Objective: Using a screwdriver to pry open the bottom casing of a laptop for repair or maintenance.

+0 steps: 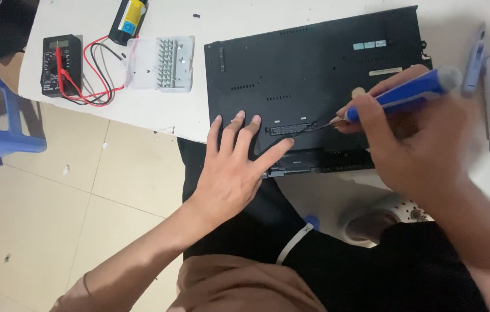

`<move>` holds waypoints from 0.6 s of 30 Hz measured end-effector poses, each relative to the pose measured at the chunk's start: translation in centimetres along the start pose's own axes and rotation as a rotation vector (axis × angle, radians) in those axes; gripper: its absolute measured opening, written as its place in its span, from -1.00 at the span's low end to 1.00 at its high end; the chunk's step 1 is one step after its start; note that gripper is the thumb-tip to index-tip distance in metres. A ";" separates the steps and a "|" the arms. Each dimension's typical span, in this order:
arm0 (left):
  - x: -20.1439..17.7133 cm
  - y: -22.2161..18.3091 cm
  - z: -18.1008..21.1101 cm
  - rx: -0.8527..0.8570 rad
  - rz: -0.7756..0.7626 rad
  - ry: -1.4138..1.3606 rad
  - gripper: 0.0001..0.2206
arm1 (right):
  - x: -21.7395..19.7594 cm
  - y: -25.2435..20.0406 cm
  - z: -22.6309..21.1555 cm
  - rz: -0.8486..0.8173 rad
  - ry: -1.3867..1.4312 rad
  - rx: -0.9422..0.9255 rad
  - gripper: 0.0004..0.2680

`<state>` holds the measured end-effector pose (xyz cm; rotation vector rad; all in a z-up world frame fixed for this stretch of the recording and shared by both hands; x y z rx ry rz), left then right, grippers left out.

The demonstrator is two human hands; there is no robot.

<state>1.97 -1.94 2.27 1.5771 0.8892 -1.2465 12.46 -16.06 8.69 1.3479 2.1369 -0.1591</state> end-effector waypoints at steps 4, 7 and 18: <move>0.1 -0.2 0.0 -0.002 0.040 -0.021 -0.39 | 0.0 -0.2 1.2 -0.002 0.089 0.142 -0.90; -0.3 -0.2 -0.2 -0.018 0.088 -0.080 -0.45 | -0.5 -0.3 0.3 0.026 -0.078 0.058 -0.85; 0.5 -0.4 -0.1 -0.007 0.003 0.045 -0.30 | -0.8 -0.5 1.3 0.035 0.009 0.116 -0.87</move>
Point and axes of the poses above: each hand's wrist, its own y-axis towards the middle knuckle, its own x-axis out of the palm, z = x × y, the point moved 9 cm from there along y, towards the middle knuckle, and after that the axes turned 3 degrees about x, right-handed, at the moved point
